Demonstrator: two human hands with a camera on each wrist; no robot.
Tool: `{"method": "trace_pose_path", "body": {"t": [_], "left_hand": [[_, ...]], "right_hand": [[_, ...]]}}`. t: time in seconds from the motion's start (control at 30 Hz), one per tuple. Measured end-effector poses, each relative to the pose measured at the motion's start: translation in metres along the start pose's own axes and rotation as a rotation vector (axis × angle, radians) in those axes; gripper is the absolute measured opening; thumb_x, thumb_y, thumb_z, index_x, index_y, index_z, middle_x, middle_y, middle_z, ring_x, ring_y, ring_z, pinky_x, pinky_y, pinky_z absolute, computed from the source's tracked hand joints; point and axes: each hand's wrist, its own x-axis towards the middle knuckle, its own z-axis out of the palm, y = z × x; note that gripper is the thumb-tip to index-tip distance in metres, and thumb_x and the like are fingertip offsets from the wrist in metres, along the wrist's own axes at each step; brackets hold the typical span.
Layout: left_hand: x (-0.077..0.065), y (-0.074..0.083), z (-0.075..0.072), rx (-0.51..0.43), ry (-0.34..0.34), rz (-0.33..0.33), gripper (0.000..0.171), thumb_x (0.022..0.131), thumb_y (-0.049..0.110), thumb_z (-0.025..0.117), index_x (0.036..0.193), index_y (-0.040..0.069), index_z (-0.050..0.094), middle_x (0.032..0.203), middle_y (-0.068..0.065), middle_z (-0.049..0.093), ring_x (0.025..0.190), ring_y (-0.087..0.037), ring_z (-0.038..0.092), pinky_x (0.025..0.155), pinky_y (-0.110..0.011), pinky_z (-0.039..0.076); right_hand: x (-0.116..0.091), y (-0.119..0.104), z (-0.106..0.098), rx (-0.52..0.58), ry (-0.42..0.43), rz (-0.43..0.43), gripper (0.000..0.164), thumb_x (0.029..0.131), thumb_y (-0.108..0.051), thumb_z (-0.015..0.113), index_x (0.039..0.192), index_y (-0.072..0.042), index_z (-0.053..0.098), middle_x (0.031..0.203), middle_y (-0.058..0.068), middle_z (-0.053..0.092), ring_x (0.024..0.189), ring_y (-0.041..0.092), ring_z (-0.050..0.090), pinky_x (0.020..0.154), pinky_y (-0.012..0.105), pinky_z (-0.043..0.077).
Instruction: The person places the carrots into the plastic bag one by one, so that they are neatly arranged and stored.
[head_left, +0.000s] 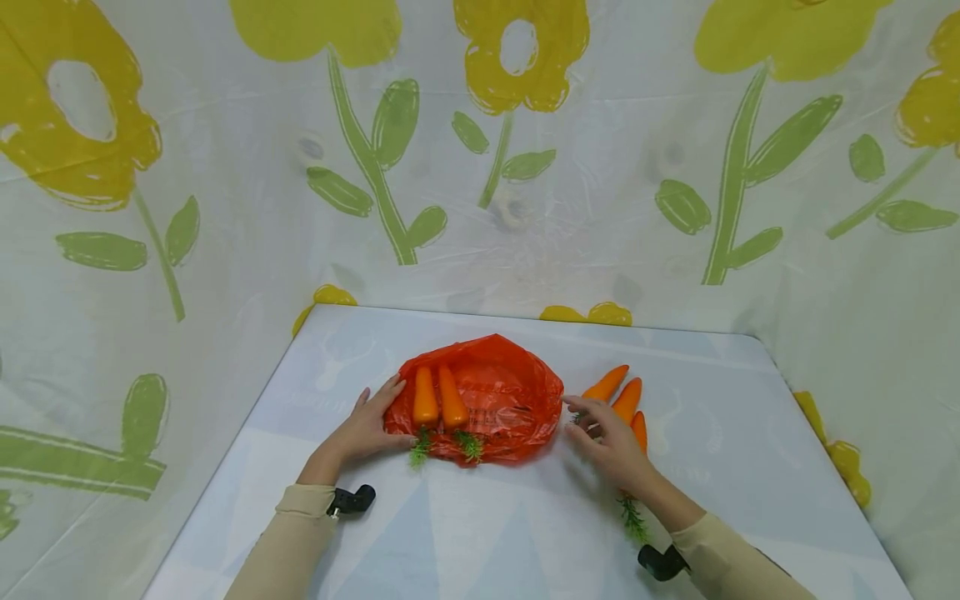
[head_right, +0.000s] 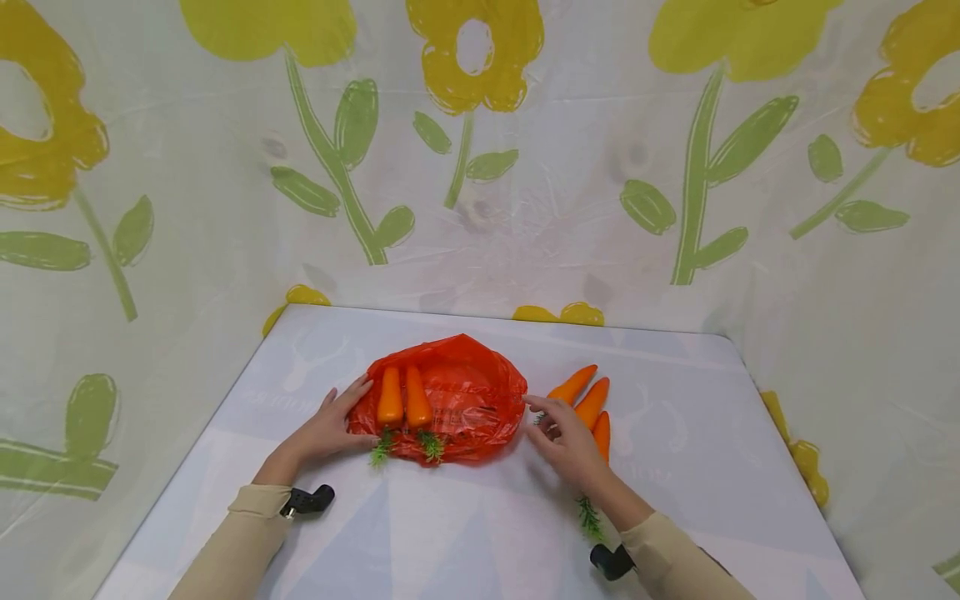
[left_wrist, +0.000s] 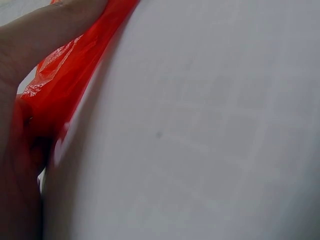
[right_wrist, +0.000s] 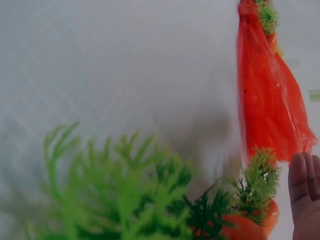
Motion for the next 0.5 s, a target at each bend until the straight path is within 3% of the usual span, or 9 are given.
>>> {"method": "trace_pose_path", "body": {"t": [0.23,0.5], "left_hand": [[-0.001,0.001,0.000,0.001,-0.008,-0.018,0.107,0.079,0.050,0.082,0.160,0.004,0.029,0.168,-0.015,0.019,0.153,-0.042,0.019,0.123,-0.061,-0.001],[0.000,0.001,0.000,-0.002,-0.005,-0.011,0.108,0.079,0.051,0.082,0.160,0.004,0.029,0.169,-0.015,0.018,0.153,-0.041,0.019,0.123,-0.061,-0.001]], "right_hand": [[-0.005,0.004,-0.008,0.015,0.024,-0.008,0.044,0.098,-0.013,0.068,0.141,-0.011,0.059,0.124,0.014,0.064,0.088,0.015,0.058,0.075,0.026,0.057],[-0.016,0.006,-0.018,0.008,0.041,-0.030,0.041,0.099,-0.010,0.066,0.140,-0.005,0.059,0.130,0.015,0.063,0.086,0.014,0.061,0.072,0.024,0.055]]}}
